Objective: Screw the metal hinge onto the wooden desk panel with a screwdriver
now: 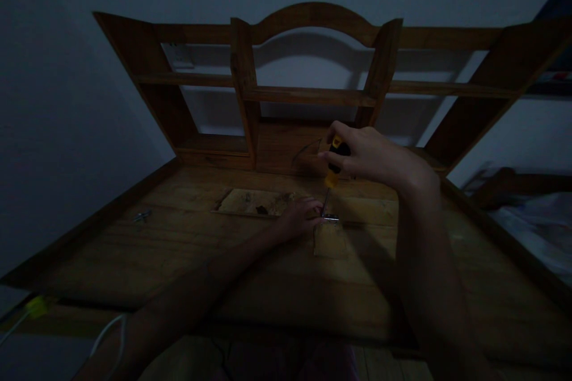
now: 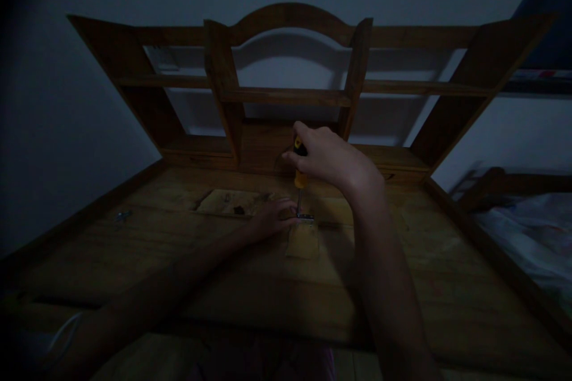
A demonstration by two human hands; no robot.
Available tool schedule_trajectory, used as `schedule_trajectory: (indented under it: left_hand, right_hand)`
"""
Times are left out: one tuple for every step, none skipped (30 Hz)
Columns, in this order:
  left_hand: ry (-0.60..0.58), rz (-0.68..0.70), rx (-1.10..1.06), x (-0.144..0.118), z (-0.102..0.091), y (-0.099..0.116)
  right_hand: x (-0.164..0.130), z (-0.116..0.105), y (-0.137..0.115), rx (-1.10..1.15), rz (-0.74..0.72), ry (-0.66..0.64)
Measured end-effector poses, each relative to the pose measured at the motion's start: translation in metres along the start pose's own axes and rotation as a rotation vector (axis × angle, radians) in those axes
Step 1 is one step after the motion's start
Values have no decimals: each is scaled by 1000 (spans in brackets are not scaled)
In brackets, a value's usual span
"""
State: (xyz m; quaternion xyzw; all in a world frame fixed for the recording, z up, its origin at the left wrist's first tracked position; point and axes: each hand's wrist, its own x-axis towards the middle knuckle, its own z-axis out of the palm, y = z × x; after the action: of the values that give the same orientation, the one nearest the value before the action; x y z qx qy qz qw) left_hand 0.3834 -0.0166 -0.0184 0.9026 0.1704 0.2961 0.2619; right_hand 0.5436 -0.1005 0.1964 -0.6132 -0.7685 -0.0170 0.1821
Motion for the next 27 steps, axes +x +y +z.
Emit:
schedule_trajectory:
  left_hand:
    - [2,1,3,0,0,-1]
    - [1,-1,5,0,1,-1]
    - [-1,-4,5,0,1,-2]
    - [1,-5,5,1,1,-2]
    - [4,-6,6,1,1,-2]
    - [6,-5,4,1,1,-2]
    - [6,-3,1,1,1,-2]
    - [7,-1,-2,0,1,-2]
    - [6,0,-6,0,1,-2]
    - [5,0,-9,0,1,-2]
    - [5,0,-11,0,1,-1]
    - [7,1,-11,0,1,-1]
    - [10,3,-12,0,1,-1]
    - [12,6,-13,0,1,-1]
    - [12,8,-11,0,1,-1]
    - [11,8,-5,0,1,-1]
    - [8,7,1,0,1,-1]
    - [8,6,6,0,1,-1]
    - [9,8,7,0,1,0]
    - [12,11,4,0,1,0]
    - [17,15,-3,0,1,0]
    - [21,19,-11,0,1,0]
    - [22,21,-15,0,2,0]
    - [24,22,-13,0,2,0]
    - [28,22,-9,0,2,0]
    - [33,22,-4,0,3,0]
    - [37,24,1,0,3,0]
  right_hand:
    - [0,0,0,-1,-4,9]
    - [0,0,0,1,-21,17]
    - [1,0,0,5,-47,22]
    - [1,0,0,12,-75,21]
    - [1,0,-1,17,-99,18]
    - [1,0,-1,20,-110,15]
    - [1,0,-2,20,-111,11]
    - [1,0,-2,16,-101,7]
    - [1,0,-2,8,-84,7]
    - [1,0,-2,-6,-64,9]
    - [1,0,-2,-24,-44,15]
    - [1,1,-1,-44,-25,24]
    - [0,1,-1,-63,-11,34]
    - [0,1,-1,-80,-6,44]
    - [0,0,-2,-90,-12,51]
    - [-1,0,-2,-92,-26,54]
    - [-2,-1,-3,-87,-47,53]
    - [-3,-2,-4,-79,-69,50]
    - [-4,-3,-5,-71,-88,45]
    - [-5,-5,-6,-64,-99,40]
    - [-6,-6,-7,-61,-105,32]
    - [-6,-7,-7,-60,-107,22]
    - [-7,-8,-7,-63,-105,14]
    - [-7,-8,-7,-69,-101,6]
    - [-7,-8,-6,-79,-95,4]
    - [-7,-8,-5,-92,-86,11]
    - [-7,-8,-4,-109,-75,24]
